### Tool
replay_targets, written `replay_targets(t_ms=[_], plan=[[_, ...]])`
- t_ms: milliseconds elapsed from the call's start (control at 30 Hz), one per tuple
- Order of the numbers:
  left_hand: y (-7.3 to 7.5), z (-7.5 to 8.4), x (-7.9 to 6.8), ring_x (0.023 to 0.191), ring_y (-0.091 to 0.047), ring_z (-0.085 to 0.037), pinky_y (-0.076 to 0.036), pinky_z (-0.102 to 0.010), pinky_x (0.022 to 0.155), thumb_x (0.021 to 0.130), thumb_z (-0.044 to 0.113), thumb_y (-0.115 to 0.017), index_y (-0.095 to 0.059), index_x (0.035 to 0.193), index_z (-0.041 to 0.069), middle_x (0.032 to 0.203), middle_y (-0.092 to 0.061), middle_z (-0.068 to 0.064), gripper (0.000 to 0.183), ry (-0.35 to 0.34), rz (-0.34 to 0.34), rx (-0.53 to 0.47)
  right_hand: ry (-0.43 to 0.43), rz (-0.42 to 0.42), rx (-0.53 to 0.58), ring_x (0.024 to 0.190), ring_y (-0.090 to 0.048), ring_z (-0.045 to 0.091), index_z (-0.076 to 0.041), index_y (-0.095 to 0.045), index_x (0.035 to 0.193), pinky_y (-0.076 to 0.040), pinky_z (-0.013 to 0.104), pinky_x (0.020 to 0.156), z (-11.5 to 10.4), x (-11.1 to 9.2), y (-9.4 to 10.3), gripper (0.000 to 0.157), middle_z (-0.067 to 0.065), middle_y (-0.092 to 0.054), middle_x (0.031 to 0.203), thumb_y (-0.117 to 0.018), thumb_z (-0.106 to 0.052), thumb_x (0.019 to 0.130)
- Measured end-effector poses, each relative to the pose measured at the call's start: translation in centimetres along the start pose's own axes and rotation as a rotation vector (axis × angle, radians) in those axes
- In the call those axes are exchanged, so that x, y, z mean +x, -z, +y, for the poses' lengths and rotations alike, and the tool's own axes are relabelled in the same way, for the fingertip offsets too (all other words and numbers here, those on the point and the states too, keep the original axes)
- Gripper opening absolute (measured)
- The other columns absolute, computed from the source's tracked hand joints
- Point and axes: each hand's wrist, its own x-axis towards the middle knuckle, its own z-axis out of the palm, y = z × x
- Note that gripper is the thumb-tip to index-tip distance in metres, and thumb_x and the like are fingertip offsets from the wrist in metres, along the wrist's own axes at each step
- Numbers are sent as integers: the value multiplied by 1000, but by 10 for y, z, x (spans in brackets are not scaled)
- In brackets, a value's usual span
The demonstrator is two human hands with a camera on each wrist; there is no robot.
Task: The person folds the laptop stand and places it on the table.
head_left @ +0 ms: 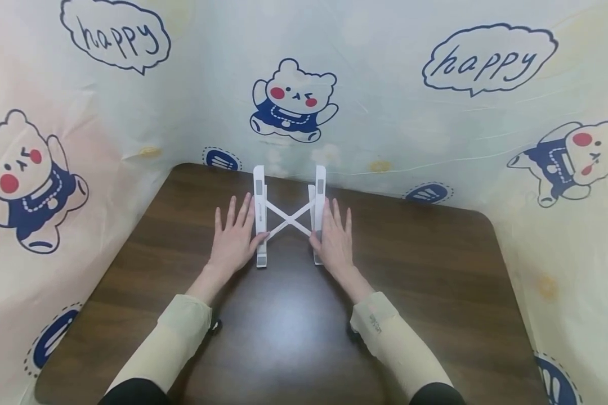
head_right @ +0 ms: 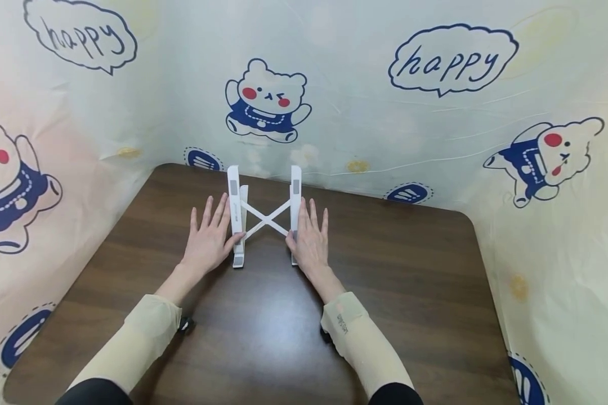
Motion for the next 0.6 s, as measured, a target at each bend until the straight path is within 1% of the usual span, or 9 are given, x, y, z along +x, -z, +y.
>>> replay_targets(t_ms=[67, 200, 233, 333, 467, 533, 600], plan=[[-1, 0, -1, 174, -3, -46, -6, -77, 136, 109, 58, -57, -6, 178, 13, 188, -2, -9, 97, 6, 22, 17, 8, -16, -20, 164, -43, 37, 5, -33, 169, -31, 70, 133, 0, 0, 0, 94, 21, -60, 160, -80, -22, 92], [-1, -1, -4, 174, -2, -45, -10, -77, 136, 108, 59, -59, -8, 178, 14, 188, -2, -11, 98, 13, 43, 40, 3, -61, -67, 166, -39, 36, 3, -31, 170, -28, 67, 136, -4, 0, 4, 95, 18, -59, 163, -81, -27, 95], [-1, -1, -5, 174, -4, -46, -12, -78, 135, 108, 59, -60, -9, 178, 14, 188, -3, -11, 98, 11, 50, 45, -2, -74, -67, 167, -37, 36, 3, -30, 171, -27, 66, 137, -4, 0, 4, 95, 18, -57, 165, -80, -27, 96], [0, 1, -5, 173, -5, -46, -12, -77, 136, 108, 58, -60, -10, 178, 12, 188, -4, -12, 98, 2, 58, 44, -10, -92, -62, 169, -33, 36, 1, -27, 172, -26, 65, 138, -2, -1, 4, 96, 17, -49, 171, -79, -28, 97], [0, 3, -2, 174, -4, -45, -9, -74, 137, 108, 58, -60, -9, 178, 11, 188, -3, -10, 98, -22, 64, 34, 14, -60, -71, 169, -32, 40, 5, -31, 169, -31, 63, 136, 4, -2, 5, 95, 22, -38, 177, -81, -28, 95], [0, 5, -1, 174, -3, -43, -8, -72, 139, 108, 57, -62, -10, 178, 10, 188, -3, -10, 99, -31, 70, 36, 28, -33, -74, 168, -32, 42, 7, -36, 167, -33, 63, 135, 6, -2, 7, 95, 24, -36, 177, -83, -28, 93], [0, 6, -1, 174, -5, -42, -9, -70, 139, 107, 56, -64, -13, 177, 9, 188, -4, -10, 99, -40, 85, 46, 41, -13, -80, 167, -33, 43, 8, -40, 164, -34, 62, 135, 7, -2, 9, 94, 25, -36, 177, -85, -29, 91]])
